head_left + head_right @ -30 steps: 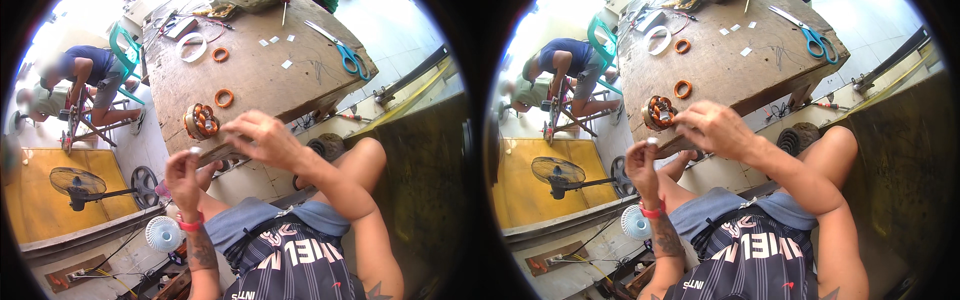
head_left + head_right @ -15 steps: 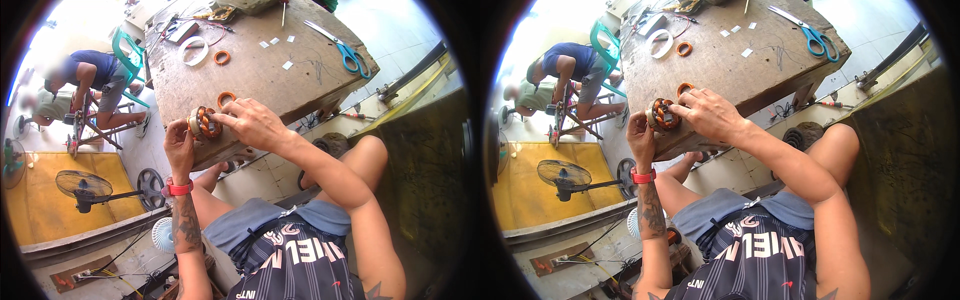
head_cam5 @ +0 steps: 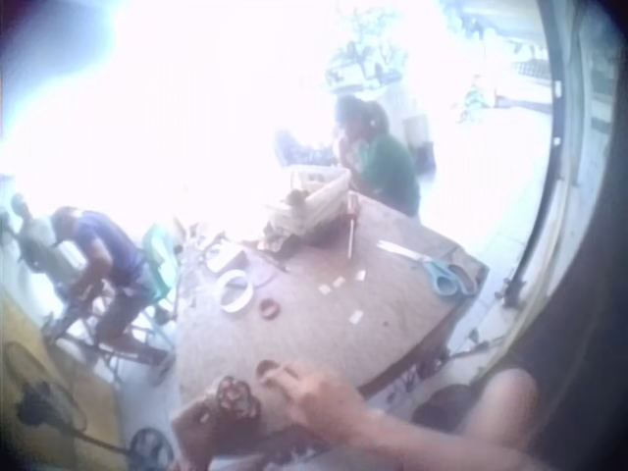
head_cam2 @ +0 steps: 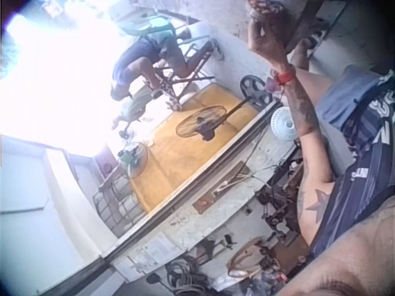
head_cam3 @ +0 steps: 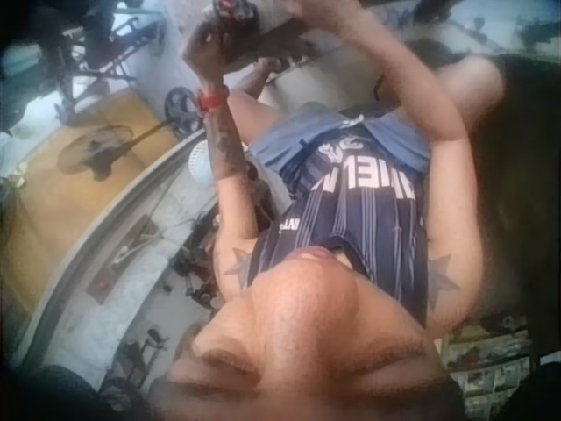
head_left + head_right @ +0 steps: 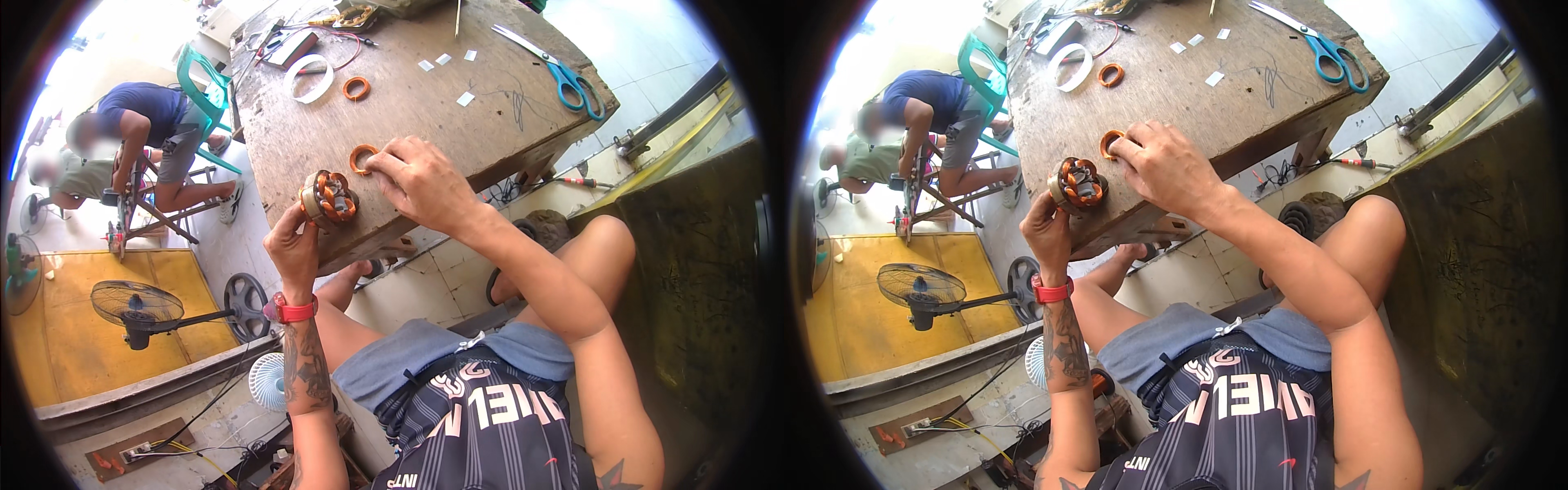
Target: The person cuts a copper coil with scissors, then places the coil onto a cylindrical stator core. They insert small white insulating pieces between the coils and continue adding more coils and insulators in sequence.
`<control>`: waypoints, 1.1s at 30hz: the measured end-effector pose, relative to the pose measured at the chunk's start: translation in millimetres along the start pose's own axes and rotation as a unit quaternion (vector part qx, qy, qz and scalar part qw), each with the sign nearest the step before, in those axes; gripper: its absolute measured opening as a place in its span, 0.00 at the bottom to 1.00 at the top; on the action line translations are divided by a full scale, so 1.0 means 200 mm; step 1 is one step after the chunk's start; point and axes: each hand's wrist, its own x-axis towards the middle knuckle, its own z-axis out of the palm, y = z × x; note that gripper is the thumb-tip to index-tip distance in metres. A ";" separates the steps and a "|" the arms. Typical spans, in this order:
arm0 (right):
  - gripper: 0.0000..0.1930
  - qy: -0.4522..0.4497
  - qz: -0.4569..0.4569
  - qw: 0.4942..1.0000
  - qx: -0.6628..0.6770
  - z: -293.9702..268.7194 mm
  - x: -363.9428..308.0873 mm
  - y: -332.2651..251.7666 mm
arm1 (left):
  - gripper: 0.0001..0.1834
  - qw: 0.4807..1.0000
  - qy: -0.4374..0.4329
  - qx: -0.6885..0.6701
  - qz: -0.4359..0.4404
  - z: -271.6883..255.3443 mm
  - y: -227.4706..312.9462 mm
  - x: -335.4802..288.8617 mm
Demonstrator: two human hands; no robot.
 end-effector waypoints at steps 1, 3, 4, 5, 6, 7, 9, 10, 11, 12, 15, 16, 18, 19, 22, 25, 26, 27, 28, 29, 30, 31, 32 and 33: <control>0.14 -0.007 -0.004 0.999 -0.036 -0.01 0.00 0.00 | 0.20 1.000 -0.003 0.000 0.002 0.00 0.00 0.00; 0.13 -0.020 -0.017 0.995 -0.099 -0.01 0.02 0.01 | 0.19 0.999 -0.005 -0.027 -0.021 0.01 0.02 -0.01; 0.13 -0.026 -0.026 0.991 -0.126 0.00 0.04 0.01 | 0.17 0.997 -0.003 -0.054 -0.048 0.02 0.03 -0.02; 0.13 -0.043 -0.029 0.987 -0.155 0.01 0.05 0.02 | 0.16 0.994 0.007 -0.084 -0.075 0.03 0.06 -0.02; 0.13 -0.035 -0.047 0.982 -0.178 0.01 0.06 0.02 | 0.14 0.989 0.049 -0.121 -0.073 0.04 0.10 -0.03; 0.12 -0.038 -0.059 0.976 -0.205 0.01 0.07 0.02 | 0.12 0.979 0.099 -0.163 -0.071 0.04 0.14 -0.04; 0.11 -0.036 -0.082 0.967 -0.238 0.01 0.09 0.04 | 0.09 0.973 0.144 -0.182 -0.012 0.02 0.27 -0.04; 0.11 -0.033 -0.091 0.964 -0.247 0.01 0.09 0.04 | 0.07 0.974 0.143 -0.168 0.057 -0.02 0.35 -0.06; 0.10 -0.019 -0.107 0.960 -0.258 0.00 0.09 0.05 | 0.10 0.974 0.080 -0.146 0.151 -0.05 0.43 -0.06; 0.10 -0.013 -0.075 0.970 -0.230 -0.01 0.08 0.04 | 0.13 0.974 -0.023 -0.109 0.196 -0.08 0.52 -0.06; 0.08 0.028 -0.007 0.990 -0.139 -0.04 0.04 0.01 | 0.20 0.952 -0.240 0.032 0.185 -0.02 0.66 0.04; 0.08 0.032 0.022 0.994 -0.105 -0.06 0.01 -0.01 | 0.18 0.946 -0.236 0.080 0.208 0.02 0.68 0.09; 0.12 0.020 0.098 0.995 -0.023 -0.09 -0.02 -0.04 | 0.18 0.957 -0.214 0.066 0.184 0.08 0.68 0.22; 0.12 0.023 0.108 0.994 -0.001 -0.10 -0.03 -0.05 | 0.18 0.962 -0.208 0.066 0.167 0.10 0.67 0.28; 0.13 0.021 0.154 0.986 0.067 -0.10 -0.02 -0.06 | 0.16 0.942 -0.239 0.138 0.189 0.12 0.62 0.43; 0.15 0.006 0.211 0.963 0.166 -0.09 0.00 -0.06 | 0.17 0.915 -0.279 0.207 0.204 0.11 0.59 0.49; 0.15 0.004 0.234 0.948 0.216 -0.09 0.00 -0.07 | 0.16 0.914 -0.284 0.213 0.199 0.11 0.58 0.50; 0.16 0.000 0.259 0.928 0.267 -0.09 0.01 -0.07 | 0.16 0.914 -0.275 0.210 0.213 0.10 0.57 0.51; 0.17 -0.002 0.267 0.921 0.284 -0.09 0.01 -0.07 | 0.15 0.913 -0.273 0.215 0.213 0.10 0.56 0.51; 0.18 -0.006 0.276 0.912 0.304 -0.09 0.02 -0.07 | 0.15 0.913 -0.271 0.220 0.212 0.09 0.55 0.51; 0.18 -0.006 0.277 0.903 0.327 -0.09 0.02 -0.07 | 0.14 0.914 -0.262 0.222 0.215 0.09 0.54 0.51; 0.18 -0.015 0.283 0.898 0.335 -0.09 0.02 -0.08 | 0.14 0.916 -0.252 0.224 0.218 0.09 0.53 0.51; 0.18 -0.020 0.282 0.894 0.347 -0.09 0.02 -0.08 | 0.13 0.918 -0.241 0.226 0.221 0.08 0.52 0.51; 0.18 -0.024 0.285 0.891 0.354 -0.09 0.03 -0.08 | 0.13 0.919 -0.236 0.219 0.228 0.08 0.51 0.51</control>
